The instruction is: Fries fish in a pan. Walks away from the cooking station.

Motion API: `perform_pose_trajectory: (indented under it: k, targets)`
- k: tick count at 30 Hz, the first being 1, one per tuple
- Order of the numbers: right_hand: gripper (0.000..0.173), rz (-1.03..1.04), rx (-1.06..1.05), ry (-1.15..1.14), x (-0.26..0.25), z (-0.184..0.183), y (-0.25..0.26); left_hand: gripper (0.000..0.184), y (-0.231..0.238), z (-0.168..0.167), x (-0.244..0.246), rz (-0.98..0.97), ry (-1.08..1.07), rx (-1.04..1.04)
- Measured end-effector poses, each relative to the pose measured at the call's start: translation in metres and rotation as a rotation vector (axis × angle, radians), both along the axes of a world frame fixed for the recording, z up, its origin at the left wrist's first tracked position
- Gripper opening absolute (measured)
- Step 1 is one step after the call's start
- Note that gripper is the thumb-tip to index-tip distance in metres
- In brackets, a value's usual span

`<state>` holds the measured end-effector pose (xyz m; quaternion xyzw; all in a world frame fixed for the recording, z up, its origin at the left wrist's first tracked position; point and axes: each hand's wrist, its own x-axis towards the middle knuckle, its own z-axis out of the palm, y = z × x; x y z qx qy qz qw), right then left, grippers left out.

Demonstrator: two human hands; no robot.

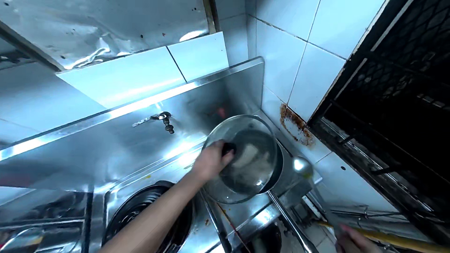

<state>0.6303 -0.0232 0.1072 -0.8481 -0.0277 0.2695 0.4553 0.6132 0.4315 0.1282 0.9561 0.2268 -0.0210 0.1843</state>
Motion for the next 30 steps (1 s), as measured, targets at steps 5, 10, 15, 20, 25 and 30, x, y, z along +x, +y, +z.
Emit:
perform_pose_trajectory:
  k: [5,10,15,20,25,30]
  targets:
    - [0.034,0.479,-0.710,-0.113,0.086,0.032,0.118,0.040,0.027,0.010,-0.086,0.111,-0.288,-0.107]
    - [0.031,0.685,-0.894,-0.169,0.121,0.044,0.179,0.038,0.020,0.017,-0.143,0.283,-0.430,-0.228]
    - [0.030,0.699,-0.821,-0.069,0.155,0.037,0.190,0.035,0.004,0.012,-0.171,0.366,-0.546,-0.337]
    - [0.023,0.585,-0.595,0.188,0.189,0.008,0.180,0.035,-0.012,0.006,-0.188,0.442,-0.622,-0.397]
    - [0.026,0.488,-0.428,0.345,0.198,-0.009,0.167,0.031,-0.022,0.003,-0.198,0.468,-0.665,-0.438]
    - [0.036,0.526,-0.395,0.315,0.202,-0.026,0.160,0.033,-0.028,0.010,-0.203,0.524,-0.624,-0.456]
